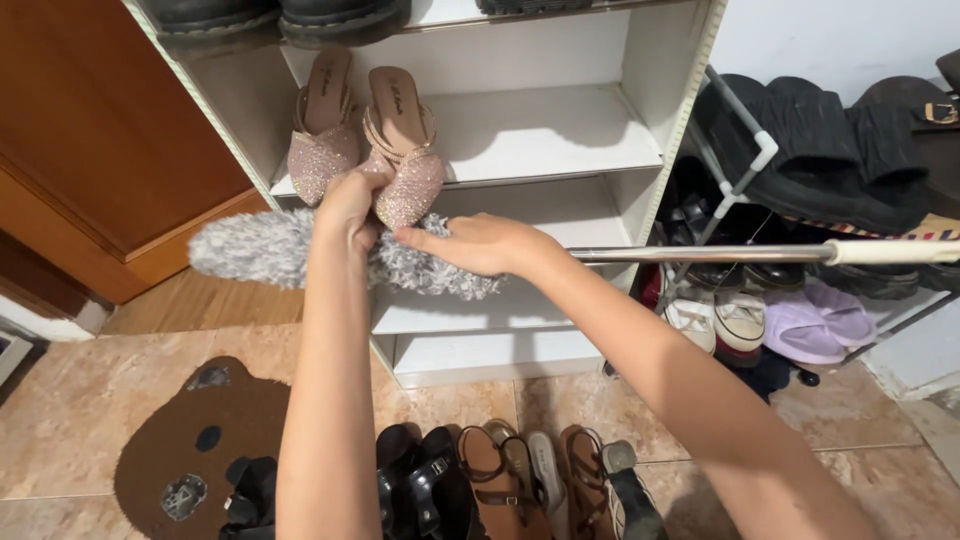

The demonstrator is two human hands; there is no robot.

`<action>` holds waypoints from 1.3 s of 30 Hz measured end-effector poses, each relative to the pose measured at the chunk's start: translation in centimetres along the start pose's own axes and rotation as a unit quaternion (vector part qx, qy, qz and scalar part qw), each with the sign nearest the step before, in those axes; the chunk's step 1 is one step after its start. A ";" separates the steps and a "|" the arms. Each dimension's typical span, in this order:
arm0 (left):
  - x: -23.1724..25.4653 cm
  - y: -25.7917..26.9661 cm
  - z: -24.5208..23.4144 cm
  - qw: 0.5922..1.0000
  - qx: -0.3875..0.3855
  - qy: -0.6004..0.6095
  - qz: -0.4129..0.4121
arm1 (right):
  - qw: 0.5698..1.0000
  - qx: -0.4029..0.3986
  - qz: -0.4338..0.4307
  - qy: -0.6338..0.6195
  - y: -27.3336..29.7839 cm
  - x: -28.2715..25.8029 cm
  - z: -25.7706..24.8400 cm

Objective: The person uses a long-handled duster to clean several pairs of shoes, including black boots, black loafers, and sparkly pink heels, then places them on a white shoe rack.

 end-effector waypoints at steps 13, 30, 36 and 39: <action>1.5 2.1 -1.9 0.978 0.066 -0.183 0.072 | 0.998 0.045 -0.021 -0.042 -6.0 1.4 0.8; 1.1 0.5 -3.5 0.881 0.217 -0.306 0.287 | 0.996 0.093 0.004 -0.016 -10.3 2.0 0.9; 2.3 5.2 -0.9 0.896 0.204 -0.294 0.264 | 0.993 0.107 0.002 -0.046 -11.7 2.8 2.3; 2.8 6.3 -0.9 0.840 0.218 -0.354 0.348 | 0.992 0.103 -0.011 -0.068 -11.5 2.4 3.5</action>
Point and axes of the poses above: each hand's wrist, its own y-axis away from the middle knuckle, its own z-axis out of the palm, x = y × z, the point moved 8 cm from there along -y, towards the middle knuckle, and after that the axes turned 3 degrees about -z, right-handed, at the moved point
